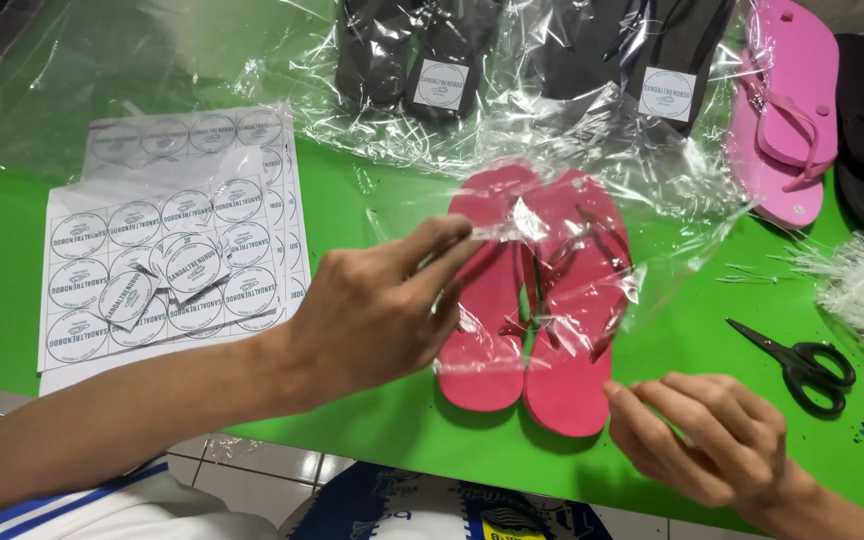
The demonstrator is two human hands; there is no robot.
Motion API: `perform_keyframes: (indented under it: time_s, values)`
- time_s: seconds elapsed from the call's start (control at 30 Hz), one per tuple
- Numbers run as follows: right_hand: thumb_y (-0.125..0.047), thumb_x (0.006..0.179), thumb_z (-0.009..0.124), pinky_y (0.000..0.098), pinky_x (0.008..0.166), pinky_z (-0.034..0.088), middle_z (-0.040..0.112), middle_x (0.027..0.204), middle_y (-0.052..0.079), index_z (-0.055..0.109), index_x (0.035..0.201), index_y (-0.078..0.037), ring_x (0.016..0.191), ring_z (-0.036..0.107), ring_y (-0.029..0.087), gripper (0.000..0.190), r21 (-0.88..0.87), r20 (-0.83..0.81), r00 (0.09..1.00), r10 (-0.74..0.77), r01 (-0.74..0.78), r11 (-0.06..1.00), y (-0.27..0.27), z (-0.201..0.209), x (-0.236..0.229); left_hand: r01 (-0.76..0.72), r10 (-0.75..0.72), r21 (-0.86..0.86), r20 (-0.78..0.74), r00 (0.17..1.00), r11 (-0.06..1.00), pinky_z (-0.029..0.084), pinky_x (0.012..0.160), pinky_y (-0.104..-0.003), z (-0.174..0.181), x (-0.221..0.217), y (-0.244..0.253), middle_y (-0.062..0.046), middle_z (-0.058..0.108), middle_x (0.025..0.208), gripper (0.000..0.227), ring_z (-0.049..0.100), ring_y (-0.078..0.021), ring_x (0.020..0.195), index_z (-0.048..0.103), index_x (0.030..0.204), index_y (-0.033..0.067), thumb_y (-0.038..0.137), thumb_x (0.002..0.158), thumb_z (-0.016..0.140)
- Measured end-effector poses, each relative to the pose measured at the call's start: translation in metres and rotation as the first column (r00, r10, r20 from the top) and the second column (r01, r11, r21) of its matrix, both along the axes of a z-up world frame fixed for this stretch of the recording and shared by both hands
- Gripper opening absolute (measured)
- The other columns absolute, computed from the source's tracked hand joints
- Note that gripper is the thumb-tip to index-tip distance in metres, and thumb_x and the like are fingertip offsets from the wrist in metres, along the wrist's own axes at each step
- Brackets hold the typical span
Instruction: The person trims excess material from the straps of pink flip-flops using scissors. They then place the flip-flops into a clear plastic bag, apply a sticker to the packaging, and set the bag aside. The person repeats the trimming process on a second pair of pink flip-flops.
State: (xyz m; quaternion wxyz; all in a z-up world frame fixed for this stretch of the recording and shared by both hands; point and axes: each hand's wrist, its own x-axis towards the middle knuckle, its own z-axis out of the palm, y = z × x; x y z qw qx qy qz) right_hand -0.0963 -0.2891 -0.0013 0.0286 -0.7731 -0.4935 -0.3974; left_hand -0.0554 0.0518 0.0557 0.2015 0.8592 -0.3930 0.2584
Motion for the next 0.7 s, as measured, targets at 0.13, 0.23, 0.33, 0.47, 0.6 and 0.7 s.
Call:
perform_keyframes:
  time_s: [0.13,0.23,0.33,0.47,0.6,0.7]
  values:
    - [-0.009,0.088,0.073,0.029,0.052,0.055,0.074,0.081,0.009,0.069,0.112,-0.007,0.062,0.067,0.017,0.025,-0.03,-0.257,0.966,0.03,-0.039,0.999,0.02,0.002,0.007,-0.029,0.03,-0.035,0.021,0.999,0.999,0.054,0.038,-0.021,0.022,0.021,0.008,-0.021,0.064,0.128,0.042,0.06,-0.016,0.054,0.062,0.133,-0.005,-0.015,0.092,0.061]
    - [-0.032,0.096,0.063,0.0317,0.049,0.06,0.065,0.103,0.013,0.055,0.143,-0.018,0.071,0.066,0.02,0.05,-0.18,-0.448,0.864,-0.23,0.165,0.97,0.048,0.02,0.027,-0.047,0.044,0.028,0.107,0.993,0.999,0.054,0.04,-0.026,0.024,0.035,0.01,-0.019,0.069,0.125,0.033,0.062,-0.0173,0.055,0.073,0.116,-0.0019,-0.017,0.089,0.061]
    - [-0.053,0.097,0.057,0.0358,0.046,0.059,0.06,0.106,0.01,0.057,0.137,-0.023,0.075,0.064,0.021,0.051,-0.282,-0.497,0.761,-0.417,0.313,0.907,0.08,0.031,0.046,-0.079,0.062,0.091,0.178,0.982,0.993,0.055,0.041,-0.028,0.018,0.044,0.005,-0.015,0.074,0.123,0.023,0.066,-0.0175,0.054,0.077,0.109,-0.0022,-0.011,0.09,0.066]
    - [-0.038,0.093,0.07,0.0409,0.045,0.058,0.063,0.094,0.006,0.065,0.109,-0.014,0.078,0.064,0.023,0.03,-0.214,-0.574,0.698,-0.428,0.377,0.901,0.091,0.024,0.061,-0.173,0.148,0.161,0.154,0.977,0.972,0.04,0.03,-0.024,0.005,0.043,-0.001,-0.016,0.067,0.138,0.044,0.046,-0.0084,0.033,0.07,0.127,-0.0057,-0.006,0.086,0.055]
    - [-0.036,0.087,0.072,0.0516,0.071,0.06,0.067,0.118,0.008,0.063,0.123,-0.021,0.096,0.067,0.032,0.04,-0.316,-0.684,0.529,-0.501,0.404,0.858,0.076,0.025,0.048,-0.142,0.141,0.193,0.02,0.99,0.971,0.04,0.032,-0.023,-0.01,0.045,0.003,-0.02,0.056,0.148,0.069,0.044,-0.0076,0.035,0.057,0.14,-0.0063,-0.021,0.073,0.048]
    - [-0.027,0.093,0.067,0.0418,0.057,0.06,0.058,0.098,0.004,0.067,0.118,-0.02,0.063,0.062,0.023,0.026,-0.218,-0.76,0.538,-0.365,0.318,0.923,0.06,0.033,0.024,-0.094,0.097,0.153,-0.014,0.995,0.984,0.046,0.033,-0.025,-0.014,0.051,0.005,-0.02,0.058,0.147,0.064,0.049,-0.01,0.037,0.065,0.132,-0.0046,-0.024,0.074,0.048]
